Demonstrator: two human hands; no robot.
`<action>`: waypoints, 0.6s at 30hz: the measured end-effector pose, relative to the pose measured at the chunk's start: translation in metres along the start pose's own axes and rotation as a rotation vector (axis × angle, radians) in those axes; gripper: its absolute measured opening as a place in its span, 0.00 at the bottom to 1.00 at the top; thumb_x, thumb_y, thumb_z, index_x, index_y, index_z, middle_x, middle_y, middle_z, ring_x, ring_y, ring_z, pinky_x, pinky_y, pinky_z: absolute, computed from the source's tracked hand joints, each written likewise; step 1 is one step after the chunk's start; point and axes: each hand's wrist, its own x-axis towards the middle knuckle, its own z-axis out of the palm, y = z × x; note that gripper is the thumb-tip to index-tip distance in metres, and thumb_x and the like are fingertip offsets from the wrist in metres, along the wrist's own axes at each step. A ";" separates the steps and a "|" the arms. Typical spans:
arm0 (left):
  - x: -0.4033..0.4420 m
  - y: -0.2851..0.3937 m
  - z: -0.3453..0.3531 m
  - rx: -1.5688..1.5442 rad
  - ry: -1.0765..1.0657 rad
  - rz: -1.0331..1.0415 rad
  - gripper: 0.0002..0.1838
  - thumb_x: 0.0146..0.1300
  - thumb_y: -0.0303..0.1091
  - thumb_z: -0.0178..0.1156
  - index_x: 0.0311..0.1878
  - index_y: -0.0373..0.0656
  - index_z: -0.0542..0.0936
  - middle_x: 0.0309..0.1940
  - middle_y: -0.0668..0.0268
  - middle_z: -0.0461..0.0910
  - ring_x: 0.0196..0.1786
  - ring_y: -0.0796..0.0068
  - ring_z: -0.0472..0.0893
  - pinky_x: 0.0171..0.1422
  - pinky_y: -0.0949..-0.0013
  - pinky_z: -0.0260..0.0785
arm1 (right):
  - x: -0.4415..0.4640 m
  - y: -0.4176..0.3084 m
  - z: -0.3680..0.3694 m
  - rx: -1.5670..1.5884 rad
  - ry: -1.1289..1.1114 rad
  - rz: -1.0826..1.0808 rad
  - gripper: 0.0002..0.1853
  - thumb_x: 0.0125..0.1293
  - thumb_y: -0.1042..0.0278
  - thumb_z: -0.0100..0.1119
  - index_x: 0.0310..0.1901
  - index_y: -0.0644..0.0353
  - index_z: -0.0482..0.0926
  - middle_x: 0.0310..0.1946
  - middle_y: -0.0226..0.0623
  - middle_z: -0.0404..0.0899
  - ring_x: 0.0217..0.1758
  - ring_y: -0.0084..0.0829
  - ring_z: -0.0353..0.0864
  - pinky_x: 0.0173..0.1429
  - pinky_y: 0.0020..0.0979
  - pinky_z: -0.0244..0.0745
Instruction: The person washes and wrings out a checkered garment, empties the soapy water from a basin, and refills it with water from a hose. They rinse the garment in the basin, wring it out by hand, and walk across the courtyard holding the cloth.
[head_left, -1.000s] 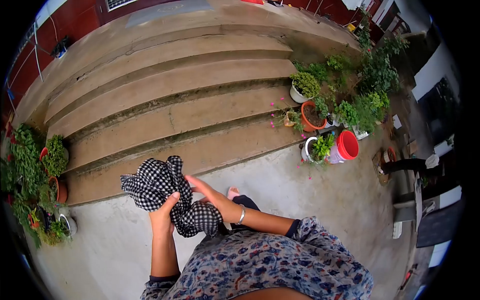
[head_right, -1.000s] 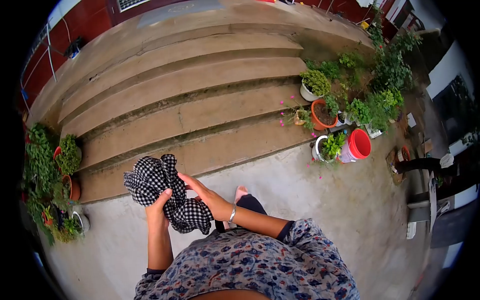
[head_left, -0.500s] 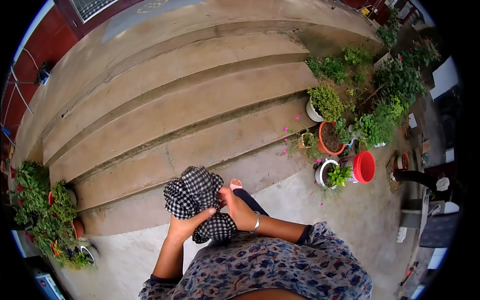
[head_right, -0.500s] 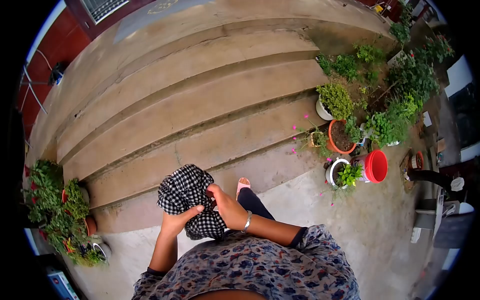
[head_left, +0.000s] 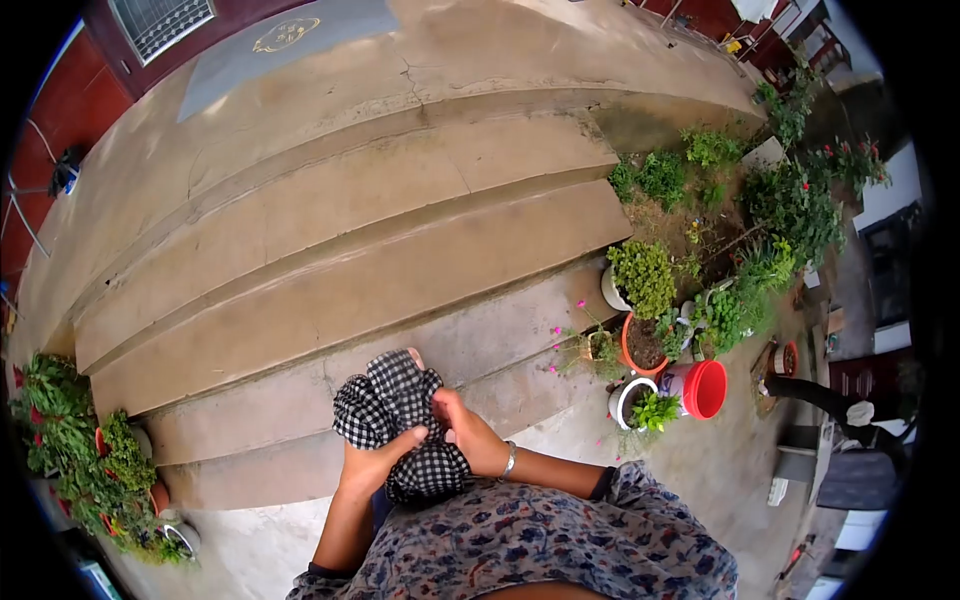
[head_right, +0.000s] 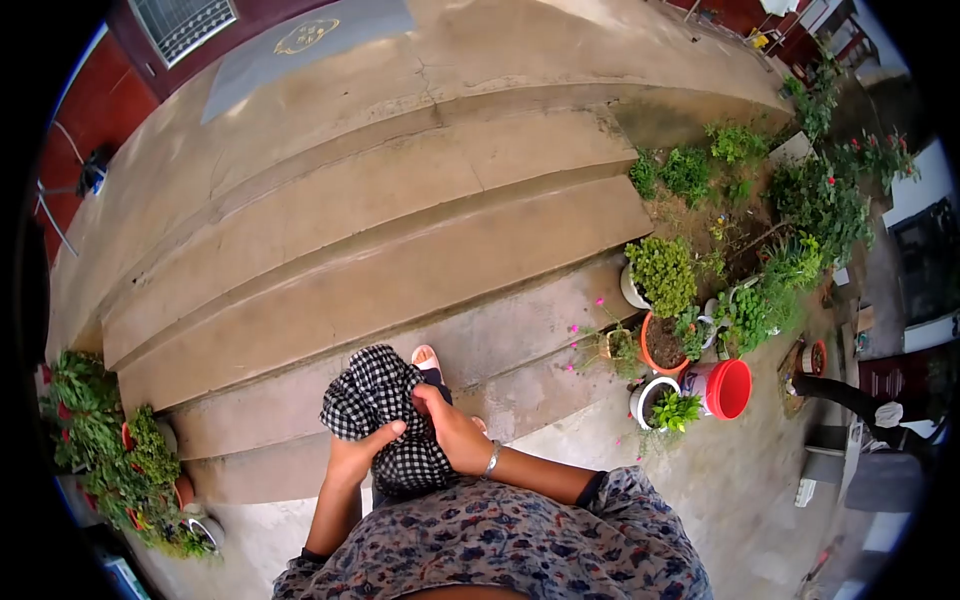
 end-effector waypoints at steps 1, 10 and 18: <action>0.019 0.009 -0.001 -0.029 -0.014 -0.002 0.26 0.49 0.23 0.70 0.54 0.36 0.75 0.49 0.63 0.79 0.52 0.71 0.77 0.59 0.66 0.69 | 0.017 -0.010 -0.009 -0.009 0.006 -0.002 0.26 0.64 0.78 0.50 0.62 0.64 0.55 0.55 0.53 0.70 0.60 0.42 0.72 0.64 0.35 0.66; 0.177 0.156 0.030 -0.040 -0.275 -0.034 0.30 0.49 0.27 0.71 0.56 0.34 0.73 0.51 0.64 0.77 0.54 0.71 0.75 0.62 0.67 0.67 | 0.147 -0.115 -0.103 -0.100 0.228 0.011 0.36 0.58 0.73 0.60 0.64 0.65 0.52 0.56 0.55 0.70 0.59 0.43 0.73 0.63 0.36 0.66; 0.291 0.223 0.118 0.091 -0.578 -0.042 0.26 0.53 0.27 0.70 0.55 0.33 0.74 0.50 0.64 0.78 0.53 0.74 0.76 0.61 0.68 0.67 | 0.190 -0.146 -0.194 -0.121 0.573 0.063 0.39 0.53 0.72 0.66 0.63 0.62 0.53 0.48 0.49 0.71 0.52 0.39 0.75 0.60 0.33 0.67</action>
